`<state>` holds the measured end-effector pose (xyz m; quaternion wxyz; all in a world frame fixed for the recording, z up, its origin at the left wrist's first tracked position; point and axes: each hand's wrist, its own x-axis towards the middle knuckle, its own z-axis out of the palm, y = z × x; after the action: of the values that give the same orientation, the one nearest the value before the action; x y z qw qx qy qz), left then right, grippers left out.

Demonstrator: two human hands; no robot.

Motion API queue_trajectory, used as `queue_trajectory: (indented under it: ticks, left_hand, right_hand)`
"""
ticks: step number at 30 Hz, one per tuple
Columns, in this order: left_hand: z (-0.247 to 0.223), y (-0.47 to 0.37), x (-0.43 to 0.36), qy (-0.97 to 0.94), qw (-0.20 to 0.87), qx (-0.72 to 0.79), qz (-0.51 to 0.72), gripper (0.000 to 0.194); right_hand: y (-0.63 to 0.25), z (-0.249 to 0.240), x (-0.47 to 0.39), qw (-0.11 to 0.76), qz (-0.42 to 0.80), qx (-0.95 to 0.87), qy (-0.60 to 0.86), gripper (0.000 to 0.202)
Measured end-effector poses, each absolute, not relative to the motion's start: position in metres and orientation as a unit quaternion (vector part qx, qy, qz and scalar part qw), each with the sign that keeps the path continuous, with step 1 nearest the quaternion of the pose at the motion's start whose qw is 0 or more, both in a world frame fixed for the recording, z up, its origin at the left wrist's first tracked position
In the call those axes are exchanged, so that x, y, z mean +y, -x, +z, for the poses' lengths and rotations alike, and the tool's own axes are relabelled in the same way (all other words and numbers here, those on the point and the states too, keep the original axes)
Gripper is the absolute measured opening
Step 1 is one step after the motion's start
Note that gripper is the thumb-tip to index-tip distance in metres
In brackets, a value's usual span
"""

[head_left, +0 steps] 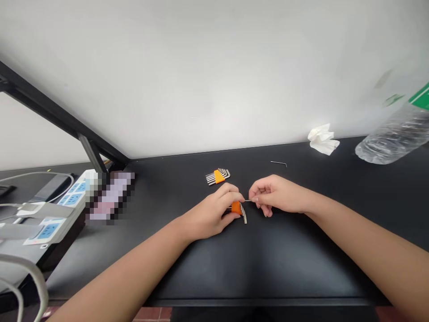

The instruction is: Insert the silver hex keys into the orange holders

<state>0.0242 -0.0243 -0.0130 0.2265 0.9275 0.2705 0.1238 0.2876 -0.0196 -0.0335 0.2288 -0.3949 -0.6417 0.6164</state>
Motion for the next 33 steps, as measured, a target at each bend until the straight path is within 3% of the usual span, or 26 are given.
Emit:
queue_trajectory:
  ticks: [10, 14, 20, 33]
  left_hand:
    - [-0.017, -0.029, -0.025, -0.923, 0.207, 0.297, 0.129, 0.056]
    - [-0.019, -0.029, -0.021, -0.91, 0.094, 0.376, 0.146, 0.048]
    - [-0.024, -0.029, -0.02, -0.925, 0.01, 0.356, 0.131, 0.039]
    - [-0.029, -0.03, -0.021, -0.928, 0.048, 0.316, 0.19, 0.049]
  right_hand:
    - [-0.263, -0.04, -0.021, 0.307, 0.641, -0.563, 0.421, 0.009]
    - [-0.264, -0.041, -0.02, 0.308, 0.608, -0.579, 0.448, 0.012]
    - [-0.263, -0.038, -0.022, 0.282, 0.548, -0.605, 0.504, 0.013]
    - [-0.256, -0.039, -0.022, 0.287, 0.521, -0.592, 0.543, 0.014]
